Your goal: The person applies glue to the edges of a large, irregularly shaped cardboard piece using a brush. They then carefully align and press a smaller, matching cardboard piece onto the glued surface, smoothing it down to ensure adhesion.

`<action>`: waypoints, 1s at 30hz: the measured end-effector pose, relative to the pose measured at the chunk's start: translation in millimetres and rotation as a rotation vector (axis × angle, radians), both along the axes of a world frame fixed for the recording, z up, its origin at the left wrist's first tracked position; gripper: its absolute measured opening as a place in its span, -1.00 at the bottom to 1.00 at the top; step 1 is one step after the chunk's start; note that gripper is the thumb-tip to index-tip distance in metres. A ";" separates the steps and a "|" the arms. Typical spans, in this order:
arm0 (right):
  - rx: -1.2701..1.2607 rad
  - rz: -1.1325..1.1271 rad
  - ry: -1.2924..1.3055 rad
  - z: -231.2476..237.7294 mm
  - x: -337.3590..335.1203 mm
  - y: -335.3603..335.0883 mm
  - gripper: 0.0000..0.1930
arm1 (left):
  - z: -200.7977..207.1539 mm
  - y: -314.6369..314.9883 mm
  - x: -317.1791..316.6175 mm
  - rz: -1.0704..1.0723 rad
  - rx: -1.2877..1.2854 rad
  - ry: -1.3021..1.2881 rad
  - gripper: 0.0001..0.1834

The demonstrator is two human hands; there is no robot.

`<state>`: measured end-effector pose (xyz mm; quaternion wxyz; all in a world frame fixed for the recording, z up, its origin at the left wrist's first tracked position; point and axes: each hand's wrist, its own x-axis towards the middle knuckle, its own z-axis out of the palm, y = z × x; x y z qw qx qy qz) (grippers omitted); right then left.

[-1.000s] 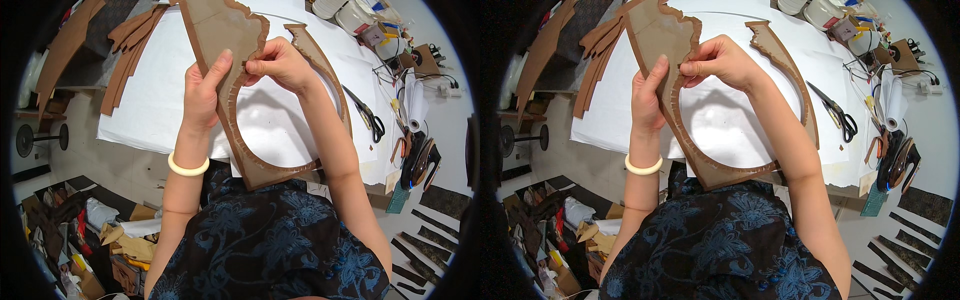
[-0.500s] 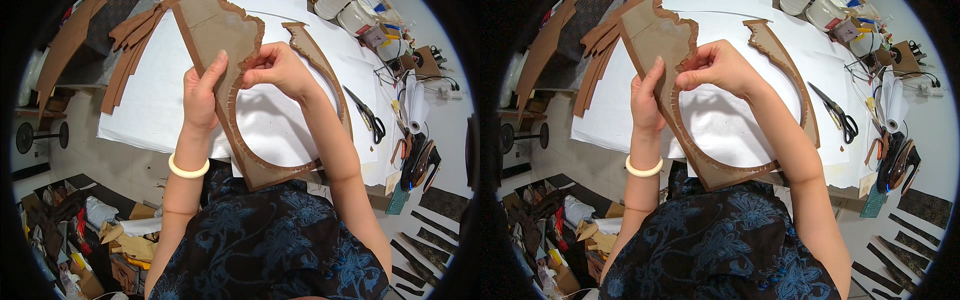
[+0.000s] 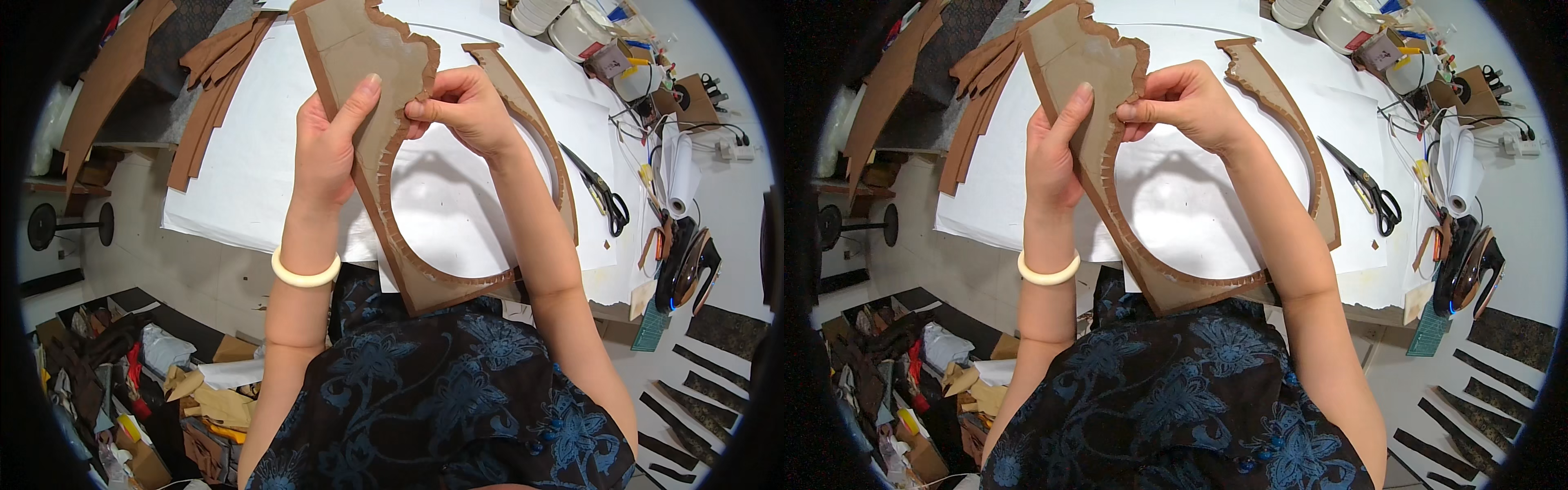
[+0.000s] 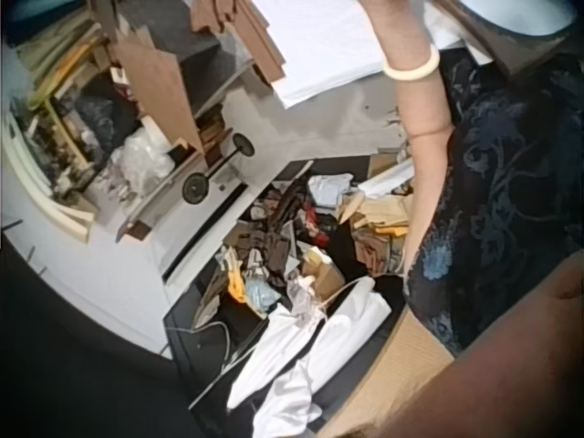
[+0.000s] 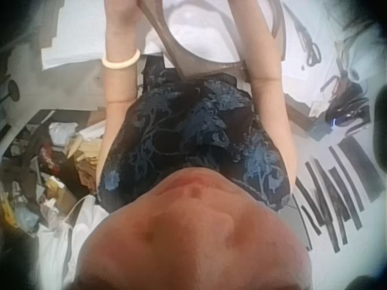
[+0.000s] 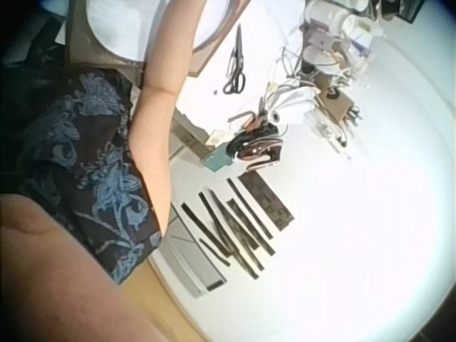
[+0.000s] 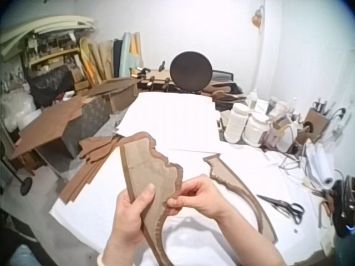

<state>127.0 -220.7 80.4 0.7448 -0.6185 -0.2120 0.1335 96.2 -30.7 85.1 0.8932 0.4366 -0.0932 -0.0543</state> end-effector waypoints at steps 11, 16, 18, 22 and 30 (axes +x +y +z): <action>0.029 -0.148 -0.032 11.1 -12.6 19.3 -0.83 | -1.9 -4.0 -5.6 0.122 0.099 -0.093 -0.79; 0.045 -0.067 -0.042 12.7 -8.7 11.1 -0.82 | 0.9 2.2 -2.5 0.036 -0.007 -0.047 -0.79; 0.019 -0.027 -0.024 17.9 -7.6 7.8 -0.82 | -0.8 2.9 -1.2 0.038 0.027 -0.052 -0.79; -0.008 -0.052 0.005 19.2 -7.1 9.6 -0.81 | -2.9 3.3 -2.9 0.044 0.108 -0.129 -0.78; -0.102 -0.061 -0.013 14.3 -12.4 1.2 -0.76 | -13.1 8.1 2.9 0.078 0.023 0.058 -0.66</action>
